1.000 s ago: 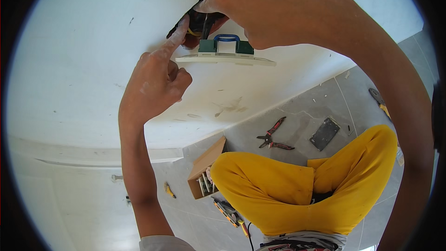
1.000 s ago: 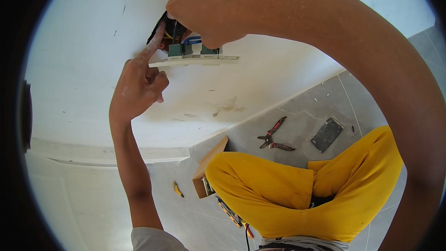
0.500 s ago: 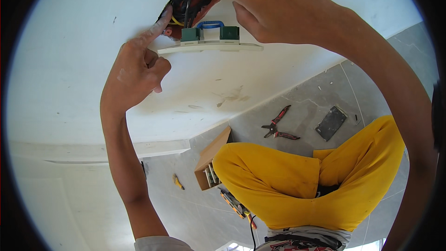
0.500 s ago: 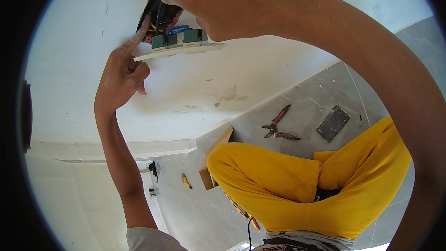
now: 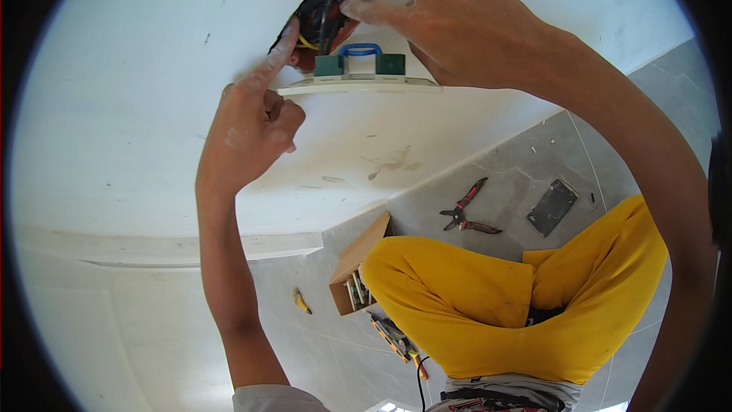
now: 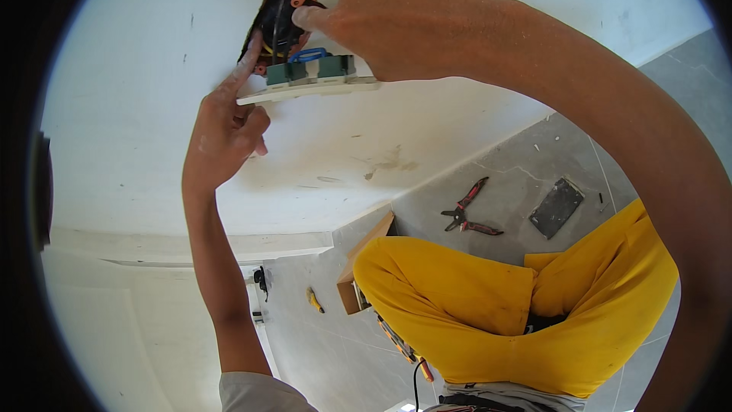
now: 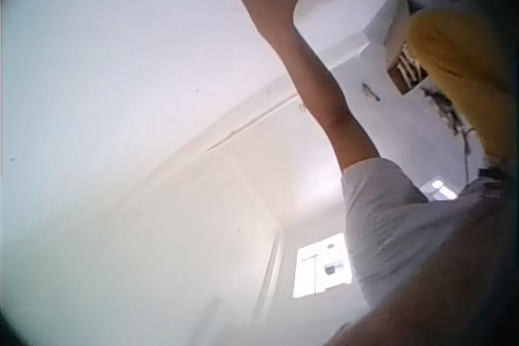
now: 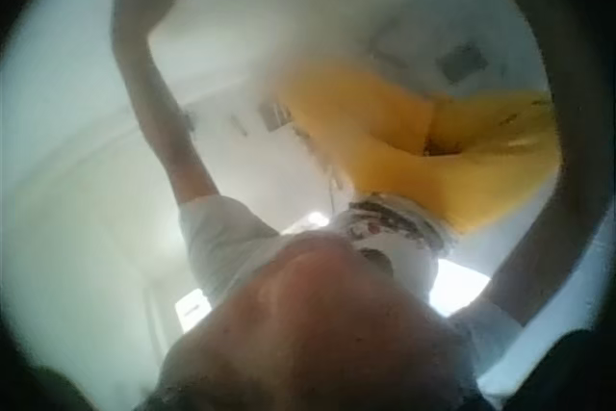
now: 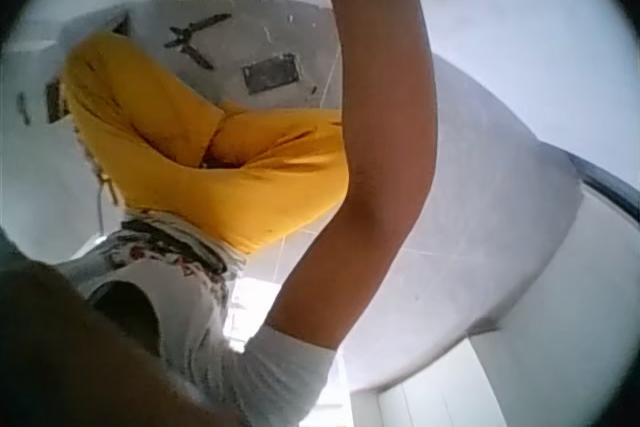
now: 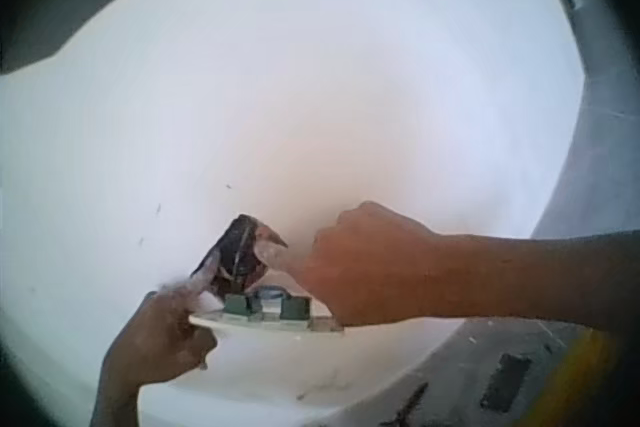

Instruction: Installing an electrical wall switch into a wall-mounted box.

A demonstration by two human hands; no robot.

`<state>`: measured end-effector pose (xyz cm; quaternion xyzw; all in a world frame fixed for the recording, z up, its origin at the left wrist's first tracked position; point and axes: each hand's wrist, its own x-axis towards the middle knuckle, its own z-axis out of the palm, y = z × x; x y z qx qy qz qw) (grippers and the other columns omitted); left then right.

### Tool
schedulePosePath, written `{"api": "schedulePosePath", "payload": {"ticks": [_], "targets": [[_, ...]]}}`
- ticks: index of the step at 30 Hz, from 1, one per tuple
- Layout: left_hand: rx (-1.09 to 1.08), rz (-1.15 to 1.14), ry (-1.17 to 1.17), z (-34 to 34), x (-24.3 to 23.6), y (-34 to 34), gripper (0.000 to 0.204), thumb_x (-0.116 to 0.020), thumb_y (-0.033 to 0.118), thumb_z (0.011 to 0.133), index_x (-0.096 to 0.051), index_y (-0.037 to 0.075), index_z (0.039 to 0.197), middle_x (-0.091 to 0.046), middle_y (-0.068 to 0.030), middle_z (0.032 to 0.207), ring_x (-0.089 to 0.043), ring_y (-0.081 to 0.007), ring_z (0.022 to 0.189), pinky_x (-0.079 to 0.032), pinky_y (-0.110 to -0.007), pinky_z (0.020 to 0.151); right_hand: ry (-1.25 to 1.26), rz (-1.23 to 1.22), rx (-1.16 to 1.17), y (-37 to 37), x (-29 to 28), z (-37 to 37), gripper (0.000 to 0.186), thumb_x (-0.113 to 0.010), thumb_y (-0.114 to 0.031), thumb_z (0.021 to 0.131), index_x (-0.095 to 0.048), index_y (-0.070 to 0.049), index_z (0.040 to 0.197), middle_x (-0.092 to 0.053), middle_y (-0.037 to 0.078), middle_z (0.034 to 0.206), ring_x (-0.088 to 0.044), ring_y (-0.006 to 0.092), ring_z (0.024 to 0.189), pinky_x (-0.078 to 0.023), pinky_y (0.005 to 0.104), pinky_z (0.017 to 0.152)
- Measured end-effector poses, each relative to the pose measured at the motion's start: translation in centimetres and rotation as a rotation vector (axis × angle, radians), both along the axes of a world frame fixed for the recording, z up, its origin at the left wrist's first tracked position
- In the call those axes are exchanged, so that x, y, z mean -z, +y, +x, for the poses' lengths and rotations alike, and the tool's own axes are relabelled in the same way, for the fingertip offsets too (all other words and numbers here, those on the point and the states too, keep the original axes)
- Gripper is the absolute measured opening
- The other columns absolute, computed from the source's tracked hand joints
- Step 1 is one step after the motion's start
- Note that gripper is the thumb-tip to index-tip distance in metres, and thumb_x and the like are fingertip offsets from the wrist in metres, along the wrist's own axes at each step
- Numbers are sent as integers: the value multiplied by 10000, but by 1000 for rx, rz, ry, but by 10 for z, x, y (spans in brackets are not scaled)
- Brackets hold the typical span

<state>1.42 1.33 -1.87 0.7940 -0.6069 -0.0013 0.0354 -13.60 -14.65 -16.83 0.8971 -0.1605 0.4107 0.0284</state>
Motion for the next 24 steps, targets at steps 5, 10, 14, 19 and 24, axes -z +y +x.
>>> {"api": "schedulePosePath", "payload": {"ticks": [5, 10, 14, 19, 24], "targets": [[68, -11, -154, 11, 12, 3, 854, -462, -55, 781, -342, 135, 1604, -701, -158, 1007, -603, -138, 563, -580, -303, 585, 156, 89, -1, 12, -29, -4, 747, -878, -136, 706, -584, -100, 1391, -754, 128, 893, -753, 260, 817, -607, 345, 708], [56, -102, -98, 16, 19, 4, 851, -553, -30, 753, -429, 172, 1570, -518, -95, 585, -477, -158, 492, -491, -295, 612, 260, 156, -1, 17, -44, 1, 915, -907, -64, 646, -509, -78, 1470, -740, 147, 880, -735, 275, 791, -590, 375, 682], [105, -133, -44, 15, 19, 4, 853, -544, -33, 753, -418, 157, 1574, -506, -81, 547, -470, -149, 475, -492, -279, 604, 255, 189, 9, 20, -45, 3, 875, -903, -57, 654, -519, -71, 1440, -741, 151, 908, -740, 287, 815, -594, 363, 696], [55, -129, 43, 15, 18, 4, 856, -530, -40, 748, -417, 152, 1574, -529, -82, 549, -483, -146, 470, -495, -277, 601, 202, 200, 1, 22, -43, 3, 753, -869, -32, 682, -558, -65, 1367, -740, 152, 909, -741, 290, 806, -593, 358, 684], [78, -145, -56, 15, 21, 2, 851, -532, -43, 743, -426, 143, 1567, -535, -102, 553, -493, -170, 470, -502, -293, 604, 239, 131, 53, 16, -45, 6, 666, -832, -6, 699, -591, -52, 1318, -741, 150, 900, -740, 290, 790, -590, 362, 672]]}}
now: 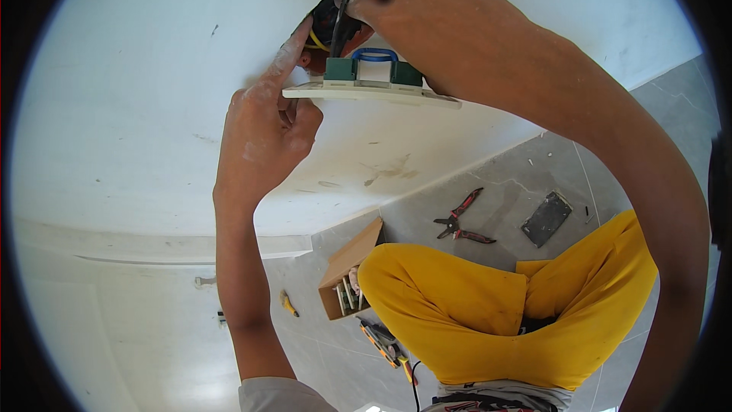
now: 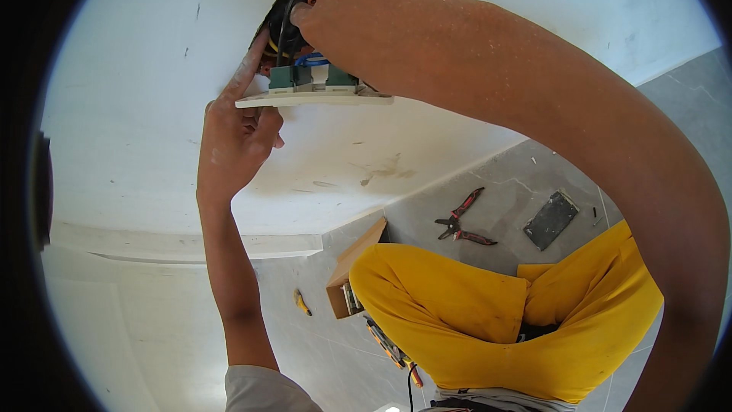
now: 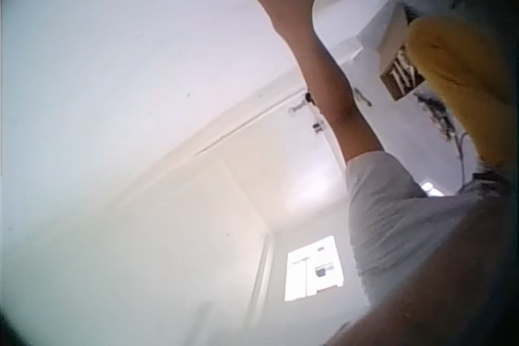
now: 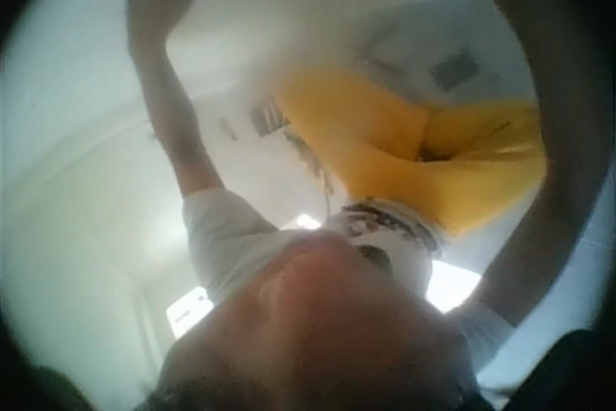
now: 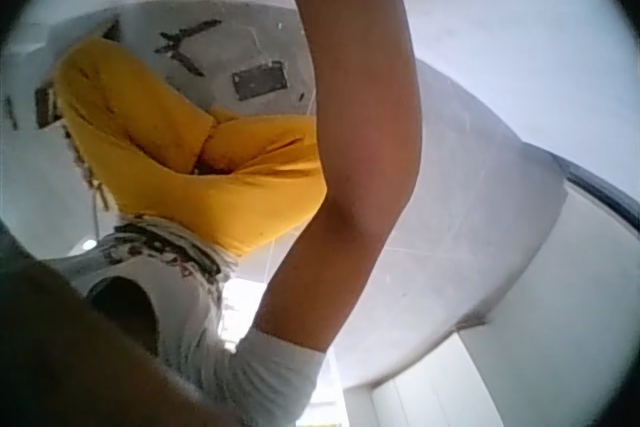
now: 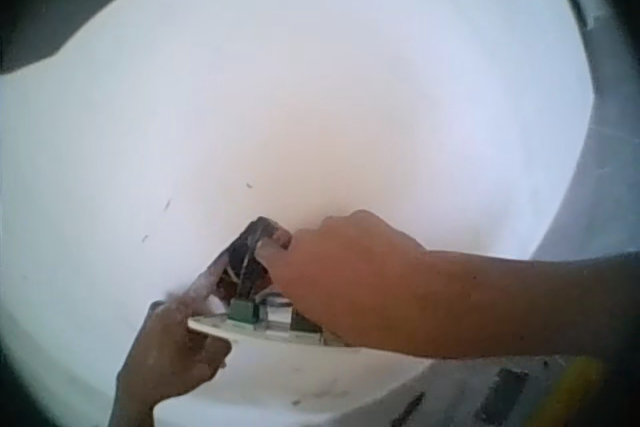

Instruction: Installing an electrical wall switch into a wall-mounted box.

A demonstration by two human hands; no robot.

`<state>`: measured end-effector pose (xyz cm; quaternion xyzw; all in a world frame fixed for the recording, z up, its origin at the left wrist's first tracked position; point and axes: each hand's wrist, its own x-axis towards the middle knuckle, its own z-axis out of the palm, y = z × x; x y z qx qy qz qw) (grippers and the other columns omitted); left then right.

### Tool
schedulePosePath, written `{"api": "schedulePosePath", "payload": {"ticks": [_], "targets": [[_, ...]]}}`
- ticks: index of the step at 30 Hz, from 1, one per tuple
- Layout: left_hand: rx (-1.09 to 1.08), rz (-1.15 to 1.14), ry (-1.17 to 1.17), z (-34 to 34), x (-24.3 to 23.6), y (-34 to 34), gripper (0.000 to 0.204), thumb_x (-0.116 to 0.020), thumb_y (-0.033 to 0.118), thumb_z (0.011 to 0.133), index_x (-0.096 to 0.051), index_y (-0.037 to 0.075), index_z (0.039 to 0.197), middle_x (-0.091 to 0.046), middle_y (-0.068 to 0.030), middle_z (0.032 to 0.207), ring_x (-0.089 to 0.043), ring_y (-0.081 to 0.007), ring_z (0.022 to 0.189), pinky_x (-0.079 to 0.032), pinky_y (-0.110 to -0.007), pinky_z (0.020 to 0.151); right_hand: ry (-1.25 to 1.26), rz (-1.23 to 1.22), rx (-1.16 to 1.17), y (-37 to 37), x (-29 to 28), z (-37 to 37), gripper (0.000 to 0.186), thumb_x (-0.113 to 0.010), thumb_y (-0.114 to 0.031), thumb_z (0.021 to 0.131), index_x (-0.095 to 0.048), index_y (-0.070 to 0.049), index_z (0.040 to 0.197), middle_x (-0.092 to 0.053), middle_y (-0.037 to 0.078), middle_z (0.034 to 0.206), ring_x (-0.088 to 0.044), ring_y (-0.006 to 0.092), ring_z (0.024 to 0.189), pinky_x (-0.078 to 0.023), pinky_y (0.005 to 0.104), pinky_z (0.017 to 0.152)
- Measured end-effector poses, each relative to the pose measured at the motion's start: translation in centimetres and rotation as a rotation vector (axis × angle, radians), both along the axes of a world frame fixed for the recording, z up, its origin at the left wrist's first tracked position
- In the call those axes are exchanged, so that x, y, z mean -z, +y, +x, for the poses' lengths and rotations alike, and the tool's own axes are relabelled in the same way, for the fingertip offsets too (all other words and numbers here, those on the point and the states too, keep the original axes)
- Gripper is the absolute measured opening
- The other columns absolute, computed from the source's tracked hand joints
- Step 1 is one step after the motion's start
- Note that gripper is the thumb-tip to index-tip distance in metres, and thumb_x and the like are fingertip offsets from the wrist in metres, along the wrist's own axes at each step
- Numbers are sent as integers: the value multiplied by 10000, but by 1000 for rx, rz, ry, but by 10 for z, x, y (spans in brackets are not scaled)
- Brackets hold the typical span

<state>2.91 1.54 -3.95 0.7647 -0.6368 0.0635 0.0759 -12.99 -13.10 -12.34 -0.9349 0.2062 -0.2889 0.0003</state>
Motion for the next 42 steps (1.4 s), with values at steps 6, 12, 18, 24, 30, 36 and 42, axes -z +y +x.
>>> {"api": "schedulePosePath", "payload": {"ticks": [6, 12, 18, 24, 30, 36, 42], "targets": [[-22, 94, -131, -9, -13, -3, 814, -555, -29, 725, -488, 115, 1523, -545, -137, 589, -494, -211, 478, -496, -320, 606, -24, 35, -71, -6, -8, -2, 671, -832, 6, 693, -600, -54, 1319, -743, 154, 891, -744, 288, 808, -590, 365, 686], [-33, 131, -87, -18, -27, -10, 727, -556, -20, 721, -583, 71, 1442, -565, -136, 612, -498, -185, 483, -482, -310, 596, -20, 132, -145, -5, -8, -10, 648, -811, 11, 700, -614, -69, 1312, -726, 180, 906, -725, 313, 820, -587, 410, 739], [-134, 177, -18, -21, -32, -14, 725, -547, -27, 736, -565, 51, 1456, -640, -128, 792, -551, -129, 512, -487, -293, 564, 27, -125, -341, -25, -19, -17, 263, -661, -107, 860, -633, 27, 1084, -713, 171, 846, -719, 329, 748, -575, 409, 655], [-113, 122, 109, -23, -28, -10, 731, -537, -34, 742, -559, 63, 1466, -664, -140, 988, -569, -136, 519, -504, -270, 528, 168, -90, -223, -12, -14, -25, 413, -677, -131, 879, -574, 45, 1238, -722, 159, 850, -732, 322, 795, -580, 393, 669], [-98, 99, 66, -26, -27, -9, 725, -538, -57, 750, -566, 73, 1463, -660, -139, 1011, -594, -145, 553, -518, -275, 517, -14, -99, -270, -3, -15, -28, 391, -700, -129, 872, -588, 74, 1187, -737, 175, 909, -741, 316, 823, -587, 388, 679], [-137, 147, 36, -28, -30, -11, 734, -541, -61, 732, -571, 66, 1454, -679, -147, 920, -609, -169, 584, -534, -290, 582, 1, -43, -280, -4, -21, -31, 389, -718, -131, 861, -612, 50, 1189, -738, 183, 928, -743, 307, 837, -596, 379, 714], [-68, 150, -623, -19, -24, -17, 703, -582, -22, 701, -615, 65, 1398, -718, -216, 869, -656, -320, 695, -557, -398, 717, 130, 8, -289, -16, -25, -25, 449, -714, -136, 864, -612, -7, 1281, -734, 177, 925, -740, 302, 828, -597, 391, 719]]}}
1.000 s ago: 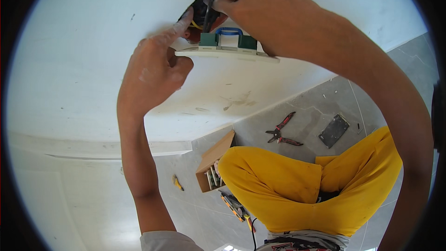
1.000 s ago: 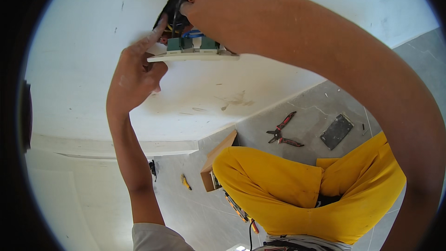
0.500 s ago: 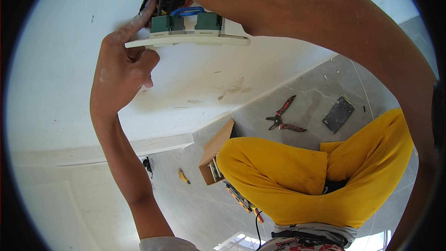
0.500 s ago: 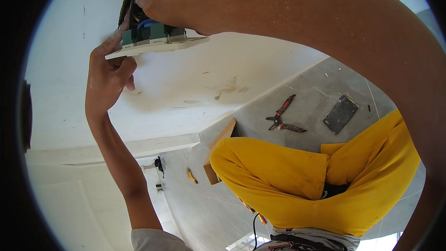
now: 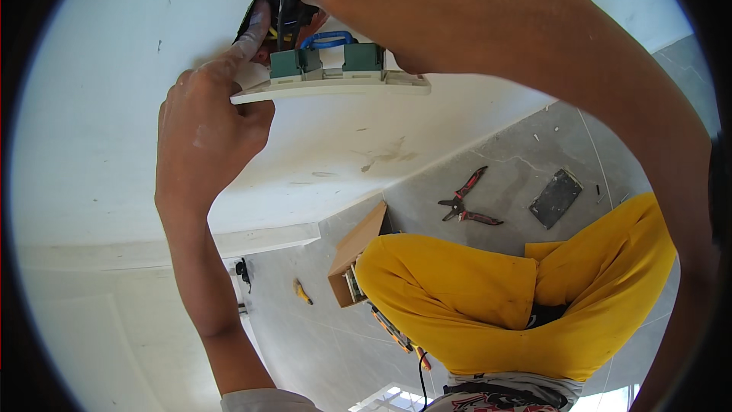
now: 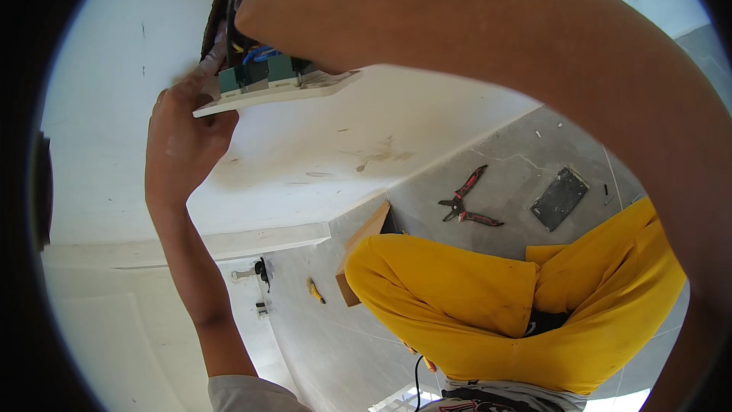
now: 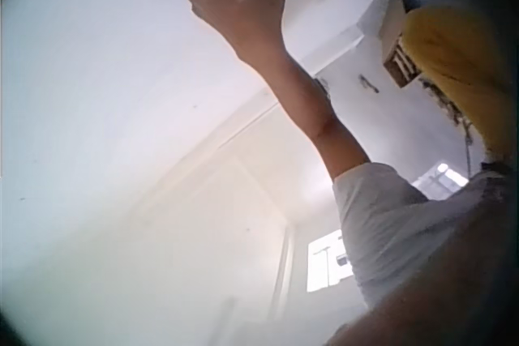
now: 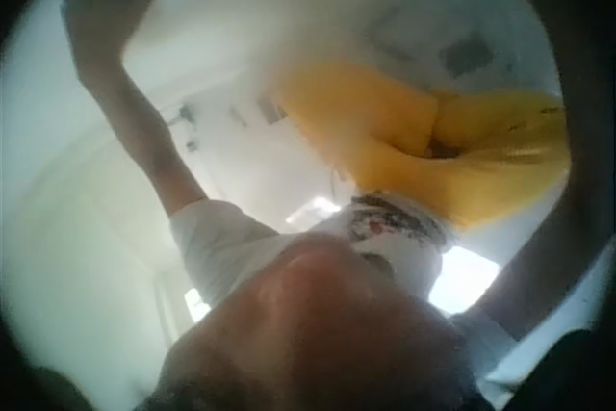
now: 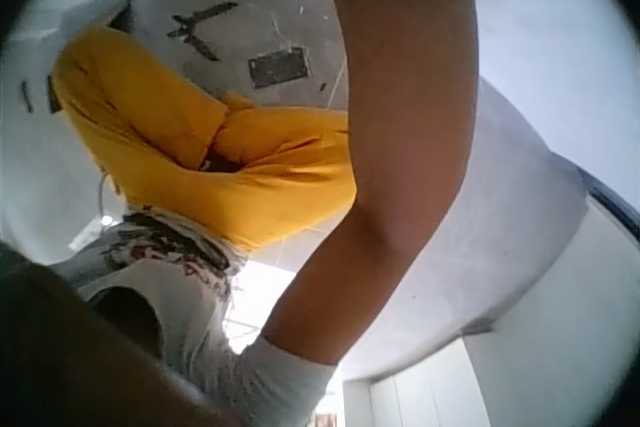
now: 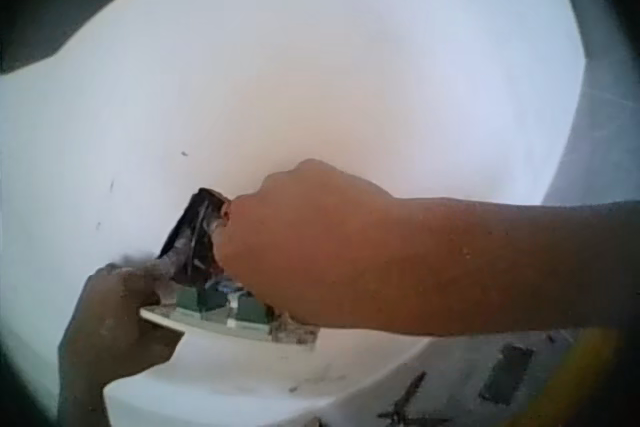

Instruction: Installing an electrical wall switch into a wall-mounted box.

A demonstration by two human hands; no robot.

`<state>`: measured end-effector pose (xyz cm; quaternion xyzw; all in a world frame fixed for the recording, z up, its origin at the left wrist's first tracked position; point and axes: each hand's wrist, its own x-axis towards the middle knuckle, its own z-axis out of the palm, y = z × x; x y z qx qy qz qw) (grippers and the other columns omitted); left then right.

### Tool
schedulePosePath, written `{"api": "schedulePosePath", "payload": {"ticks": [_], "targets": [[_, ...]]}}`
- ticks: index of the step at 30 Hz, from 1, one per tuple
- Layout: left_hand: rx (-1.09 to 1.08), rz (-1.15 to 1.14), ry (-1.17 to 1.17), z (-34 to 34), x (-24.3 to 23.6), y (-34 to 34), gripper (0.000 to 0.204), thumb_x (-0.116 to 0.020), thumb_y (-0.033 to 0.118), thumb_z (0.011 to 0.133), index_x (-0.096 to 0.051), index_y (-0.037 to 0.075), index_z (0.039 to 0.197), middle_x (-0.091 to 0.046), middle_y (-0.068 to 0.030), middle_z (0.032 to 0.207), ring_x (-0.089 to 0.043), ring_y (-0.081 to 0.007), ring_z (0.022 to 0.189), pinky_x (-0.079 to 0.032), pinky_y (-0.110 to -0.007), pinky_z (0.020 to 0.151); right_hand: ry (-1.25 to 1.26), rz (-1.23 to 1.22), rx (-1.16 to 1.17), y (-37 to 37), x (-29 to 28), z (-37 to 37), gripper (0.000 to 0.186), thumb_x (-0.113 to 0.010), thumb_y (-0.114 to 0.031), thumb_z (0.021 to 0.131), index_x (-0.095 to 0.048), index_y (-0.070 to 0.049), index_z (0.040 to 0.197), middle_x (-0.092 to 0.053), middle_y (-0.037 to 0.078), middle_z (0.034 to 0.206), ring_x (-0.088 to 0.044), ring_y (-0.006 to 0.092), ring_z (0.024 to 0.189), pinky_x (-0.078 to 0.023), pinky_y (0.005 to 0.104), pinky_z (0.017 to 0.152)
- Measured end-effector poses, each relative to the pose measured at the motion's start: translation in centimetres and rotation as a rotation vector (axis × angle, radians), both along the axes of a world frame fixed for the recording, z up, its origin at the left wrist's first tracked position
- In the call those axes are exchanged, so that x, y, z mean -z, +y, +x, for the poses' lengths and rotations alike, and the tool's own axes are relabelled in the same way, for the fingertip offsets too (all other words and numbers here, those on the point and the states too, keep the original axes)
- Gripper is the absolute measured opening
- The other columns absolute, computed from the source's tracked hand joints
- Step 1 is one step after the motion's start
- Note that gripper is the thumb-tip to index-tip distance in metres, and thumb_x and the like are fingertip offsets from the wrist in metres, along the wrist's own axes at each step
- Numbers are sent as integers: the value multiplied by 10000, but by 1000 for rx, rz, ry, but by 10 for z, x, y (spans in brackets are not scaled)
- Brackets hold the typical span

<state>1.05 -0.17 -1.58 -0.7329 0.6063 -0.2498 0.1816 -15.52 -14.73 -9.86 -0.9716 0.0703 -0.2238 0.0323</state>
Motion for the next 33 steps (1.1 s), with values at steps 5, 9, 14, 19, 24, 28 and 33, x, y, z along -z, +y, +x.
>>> {"api": "schedulePosePath", "payload": {"ticks": [5, 9, 14, 19, 24, 28, 33], "targets": [[73, 14, -17, -2, 1, 5, 674, -585, 11, 689, -647, 71, 1358, -703, -199, 782, -639, -364, 670, -548, -431, 708, 103, -38, 77, 10, -1, -3, 457, -712, -148, 864, -600, 1, 1281, -724, 170, 924, -731, 309, 832, -593, 407, 716], [-9, 57, 53, -2, -6, 1, 645, -592, 12, 690, -660, 46, 1330, -649, -201, 681, -612, -370, 623, -536, -438, 692, -53, 6, -38, 6, 3, -4, 425, -715, -153, 862, -601, 10, 1238, -711, 186, 966, -723, 321, 861, -588, 411, 719], [-50, 108, 154, 1, -12, 2, 641, -597, -54, 716, -610, -21, 1356, -700, -277, 949, -640, -357, 634, -551, -365, 699, -6, 136, -197, -15, -3, -5, 393, -707, -101, 813, -613, 23, 1175, -695, 204, 951, -701, 354, 839, -571, 454, 718], [26, 84, 408, 7, -16, 1, 640, -630, -46, 709, -620, -16, 1348, -672, -244, 859, -612, -311, 600, -529, -357, 644, -253, 47, -24, -11, 18, 20, 694, -755, 40, 702, -566, -53, 1363, -703, 184, 839, -687, 340, 725, -552, 464, 695], [65, 116, 286, 12, -15, 5, 637, -581, -6, 681, -658, 19, 1313, -660, -178, 693, -631, -338, 632, -546, -414, 718, -249, 100, 74, 2, 29, 16, 748, -715, 25, 714, -511, -44, 1430, -658, 139, 675, -631, 339, 588, -500, 453, 609], [99, 89, 362, 18, -9, 6, 601, -591, 11, 691, -657, -21, 1287, -643, -171, 628, -627, -338, 596, -554, -422, 702, -155, 107, 127, 8, 20, 11, 753, -734, -8, 714, -506, -29, 1431, -635, 116, 607, -626, 326, 559, -507, 423, 600], [158, 27, 369, 23, 3, 8, 643, -625, 22, 701, -624, -4, 1343, -627, -131, 582, -621, -301, 533, -546, -384, 640, -57, 27, 108, 4, 4, 6, 642, -730, -14, 709, -573, 13, 1331, -645, 136, 624, -652, 320, 585, -517, 420, 582]]}}
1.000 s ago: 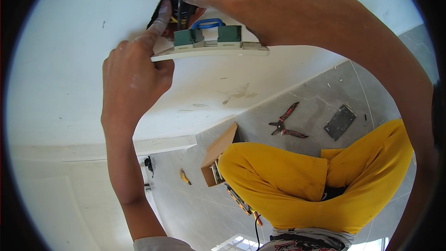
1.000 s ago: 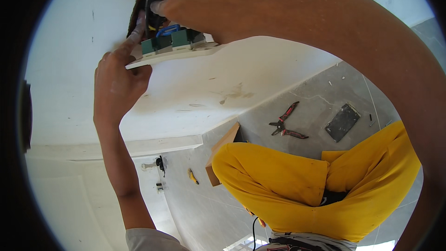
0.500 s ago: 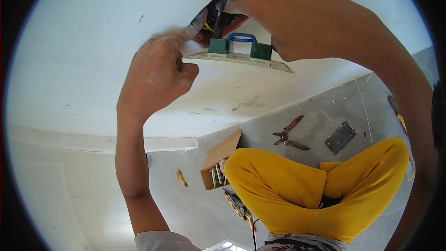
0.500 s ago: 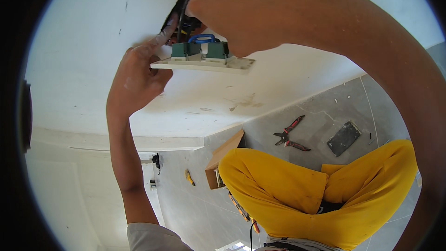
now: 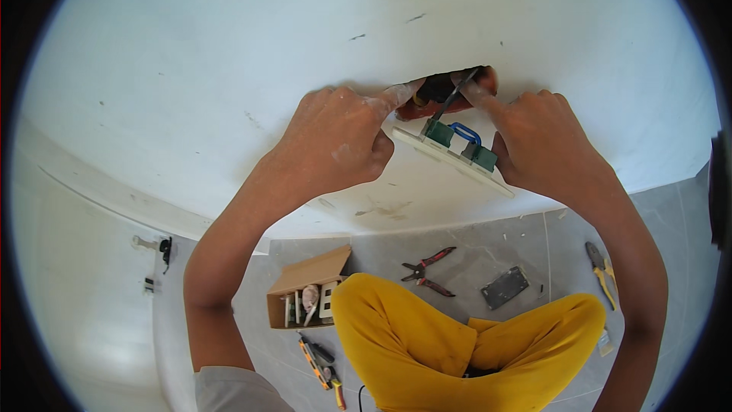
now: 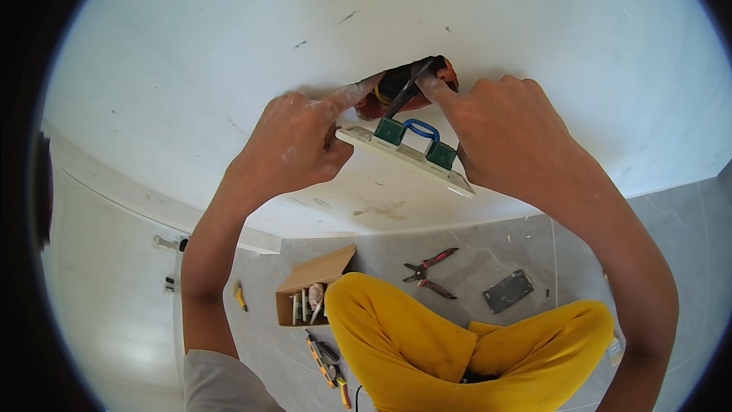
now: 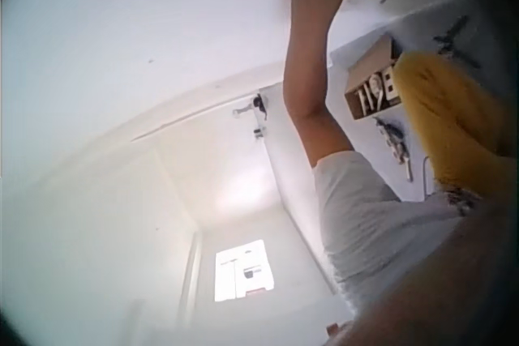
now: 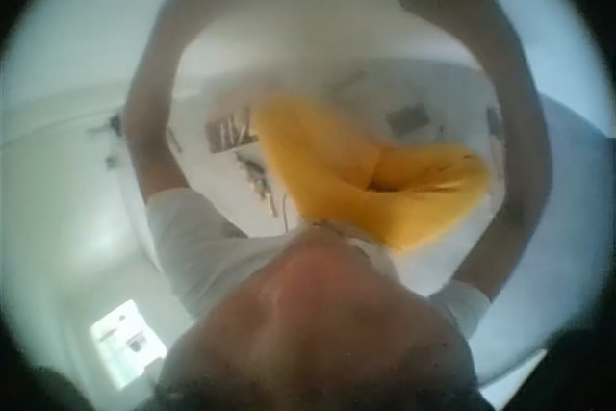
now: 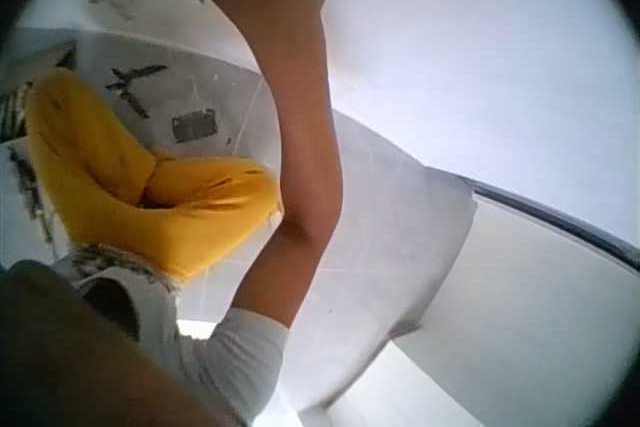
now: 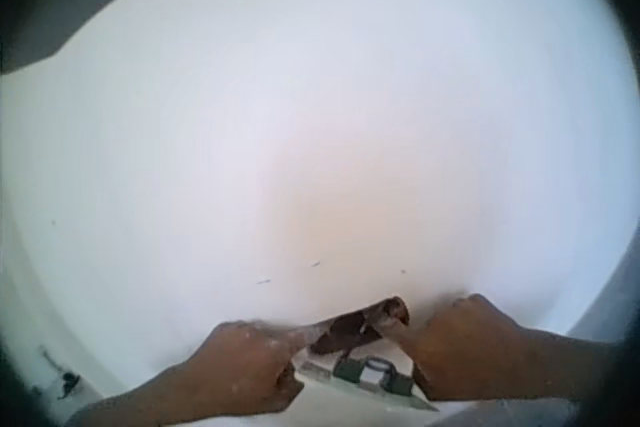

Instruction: Installing an electrical wall switch into a wall-mounted box.

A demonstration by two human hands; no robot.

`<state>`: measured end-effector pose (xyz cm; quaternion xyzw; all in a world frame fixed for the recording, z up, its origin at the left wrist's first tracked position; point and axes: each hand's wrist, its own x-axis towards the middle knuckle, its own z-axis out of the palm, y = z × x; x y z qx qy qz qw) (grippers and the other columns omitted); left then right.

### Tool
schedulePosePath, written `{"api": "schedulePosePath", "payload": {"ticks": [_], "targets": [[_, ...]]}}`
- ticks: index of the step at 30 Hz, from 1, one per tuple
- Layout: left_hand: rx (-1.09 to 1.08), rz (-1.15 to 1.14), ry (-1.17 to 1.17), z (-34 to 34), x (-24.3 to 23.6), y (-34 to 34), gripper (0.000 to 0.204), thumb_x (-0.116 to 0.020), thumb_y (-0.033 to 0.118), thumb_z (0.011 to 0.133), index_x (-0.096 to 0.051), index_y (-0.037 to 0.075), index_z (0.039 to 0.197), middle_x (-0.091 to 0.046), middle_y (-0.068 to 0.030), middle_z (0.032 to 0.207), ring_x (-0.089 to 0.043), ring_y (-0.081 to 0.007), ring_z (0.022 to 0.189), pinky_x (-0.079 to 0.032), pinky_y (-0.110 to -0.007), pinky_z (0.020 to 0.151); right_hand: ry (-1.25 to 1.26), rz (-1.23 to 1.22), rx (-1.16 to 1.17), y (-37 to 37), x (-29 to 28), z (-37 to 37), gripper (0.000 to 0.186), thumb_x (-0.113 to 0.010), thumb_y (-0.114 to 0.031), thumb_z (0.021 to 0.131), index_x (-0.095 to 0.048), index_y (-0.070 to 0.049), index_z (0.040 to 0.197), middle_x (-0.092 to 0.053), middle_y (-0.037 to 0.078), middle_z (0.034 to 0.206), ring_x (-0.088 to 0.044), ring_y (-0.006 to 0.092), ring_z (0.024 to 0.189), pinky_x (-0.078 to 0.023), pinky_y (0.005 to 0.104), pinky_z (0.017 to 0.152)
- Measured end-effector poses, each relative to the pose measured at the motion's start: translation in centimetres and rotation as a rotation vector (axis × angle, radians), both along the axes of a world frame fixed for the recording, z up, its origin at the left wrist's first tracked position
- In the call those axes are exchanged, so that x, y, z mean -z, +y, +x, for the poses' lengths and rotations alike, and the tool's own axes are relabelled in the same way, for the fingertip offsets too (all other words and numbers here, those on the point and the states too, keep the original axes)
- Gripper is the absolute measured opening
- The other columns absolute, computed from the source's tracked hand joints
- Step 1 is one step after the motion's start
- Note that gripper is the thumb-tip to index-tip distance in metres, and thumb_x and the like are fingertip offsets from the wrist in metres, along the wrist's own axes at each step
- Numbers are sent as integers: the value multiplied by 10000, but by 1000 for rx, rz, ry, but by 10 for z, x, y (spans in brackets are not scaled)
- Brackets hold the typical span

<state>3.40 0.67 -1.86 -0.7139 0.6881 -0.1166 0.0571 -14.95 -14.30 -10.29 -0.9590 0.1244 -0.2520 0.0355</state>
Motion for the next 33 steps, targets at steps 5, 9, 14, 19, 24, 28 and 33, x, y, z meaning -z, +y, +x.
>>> {"api": "schedulePosePath", "payload": {"ticks": [5, 9, 14, 19, 24, 28, 33], "targets": [[39, -13, -12, 5, 2, 2, 625, -618, 24, 710, -626, -13, 1333, -628, -122, 573, -613, -295, 509, -535, -385, 609, 71, -22, -41, -6, -13, 2, 552, -675, 22, 693, -628, 40, 1242, -620, 140, 592, -627, 328, 555, -508, 420, 578], [110, -80, 8, 9, 5, 1, 597, -612, 28, 726, -639, -2, 1322, -624, -126, 567, -608, -301, 510, -528, -402, 593, 32, 72, -43, -9, -9, 2, 580, -667, 26, 697, -624, 46, 1274, -599, 108, 571, -623, 292, 554, -513, 393, 610], [87, -16, -23, 8, 12, 3, 637, -632, 59, 757, -587, 18, 1392, -634, -131, 589, -626, -306, 536, -521, -406, 576, -18, 229, -170, -12, 3, -5, 697, -642, 33, 694, -544, 42, 1384, -615, 129, 608, -593, 309, 517, -504, 425, 609], [101, -6, 52, -1, 16, 5, 733, -641, 38, 752, -499, -16, 1469, -666, -145, 640, -667, -314, 596, -523, -407, 567, 18, 23, -77, -7, 1, -6, 726, -693, -2, 699, -526, 30, 1405, -654, 98, 660, -624, 284, 530, -503, 393, 555], [156, 20, 150, -3, 10, 6, 709, -647, 14, 728, -507, -107, 1412, -694, -186, 721, -699, -329, 690, -562, -415, 640, 103, -92, 112, 16, -1, -9, 665, -761, -49, 782, -518, 54, 1392, -676, 112, 668, -654, 291, 561, -512, 395, 564], [142, 136, 201, 0, 4, 1, 646, -640, -6, 730, -526, -156, 1348, -705, -216, 768, -717, -336, 760, -583, -421, 707, 158, -54, 80, 10, -10, -8, 634, -735, -17, 739, -549, 56, 1341, -648, 118, 626, -643, 305, 552, -506, 403, 563], [56, 314, 294, -1, -11, -9, 696, -581, 15, 808, -405, -114, 1468, -648, -188, 674, -648, -355, 655, -552, -425, 693, 164, 31, 10, -2, -24, -5, 538, -636, 20, 690, -619, 54, 1227, -613, 155, 581, -605, 333, 529, -491, 421, 556]]}}
